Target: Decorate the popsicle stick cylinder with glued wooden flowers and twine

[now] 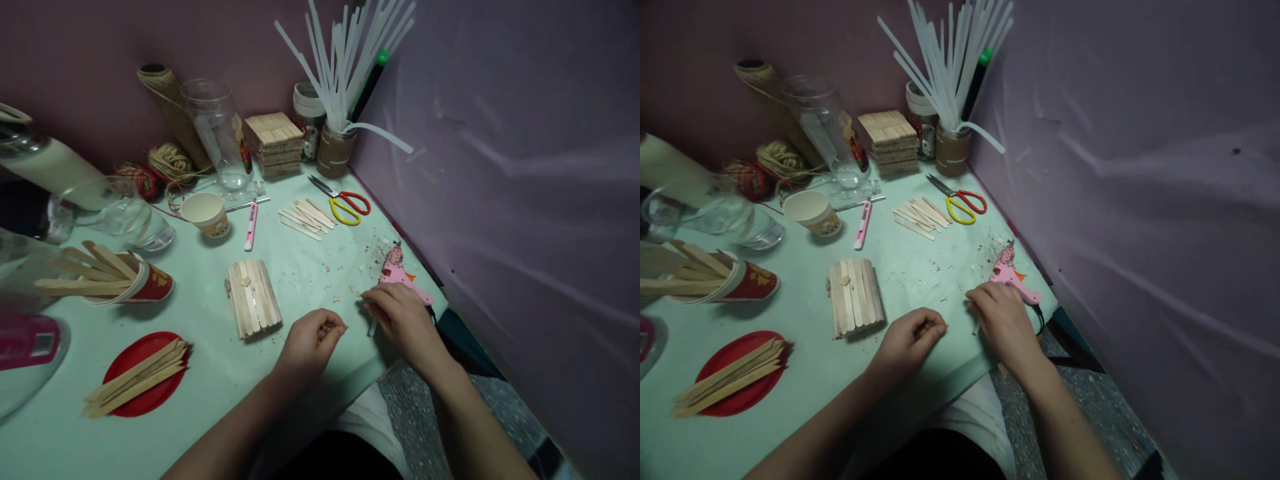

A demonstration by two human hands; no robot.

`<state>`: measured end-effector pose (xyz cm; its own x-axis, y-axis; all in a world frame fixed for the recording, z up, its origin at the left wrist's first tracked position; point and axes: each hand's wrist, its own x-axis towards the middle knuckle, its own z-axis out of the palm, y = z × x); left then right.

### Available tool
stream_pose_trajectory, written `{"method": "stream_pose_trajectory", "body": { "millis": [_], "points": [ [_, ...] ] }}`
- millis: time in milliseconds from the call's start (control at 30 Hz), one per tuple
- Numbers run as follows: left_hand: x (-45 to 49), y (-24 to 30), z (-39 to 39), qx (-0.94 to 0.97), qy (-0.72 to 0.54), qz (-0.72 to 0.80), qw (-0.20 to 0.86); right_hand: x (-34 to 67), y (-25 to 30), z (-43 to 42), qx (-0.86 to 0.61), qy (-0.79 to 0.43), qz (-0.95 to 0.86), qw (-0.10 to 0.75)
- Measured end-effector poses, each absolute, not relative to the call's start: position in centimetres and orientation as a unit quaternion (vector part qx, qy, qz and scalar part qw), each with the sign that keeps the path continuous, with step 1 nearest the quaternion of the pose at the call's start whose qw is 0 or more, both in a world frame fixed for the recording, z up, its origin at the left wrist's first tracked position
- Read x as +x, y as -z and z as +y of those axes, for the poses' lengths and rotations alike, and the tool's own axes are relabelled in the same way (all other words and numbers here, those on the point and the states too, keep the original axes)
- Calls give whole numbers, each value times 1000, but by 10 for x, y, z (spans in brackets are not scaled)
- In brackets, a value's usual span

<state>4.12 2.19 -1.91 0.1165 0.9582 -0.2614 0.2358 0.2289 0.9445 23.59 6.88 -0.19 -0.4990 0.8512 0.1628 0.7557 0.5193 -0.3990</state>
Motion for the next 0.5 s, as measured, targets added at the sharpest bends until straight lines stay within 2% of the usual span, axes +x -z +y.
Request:
{"method": "stream_pose_trajectory", "body": {
  "millis": [67,200,500],
  "points": [
    [41,19,24,451,-363,575,579,240,6,83,-462,-82,-872,140],
    [40,19,27,375,-393,568,618,241,9,97,-428,-58,-898,84],
    [41,16,32,310,-405,567,647,236,9,98,-425,-72,-895,115]
  ]
}}
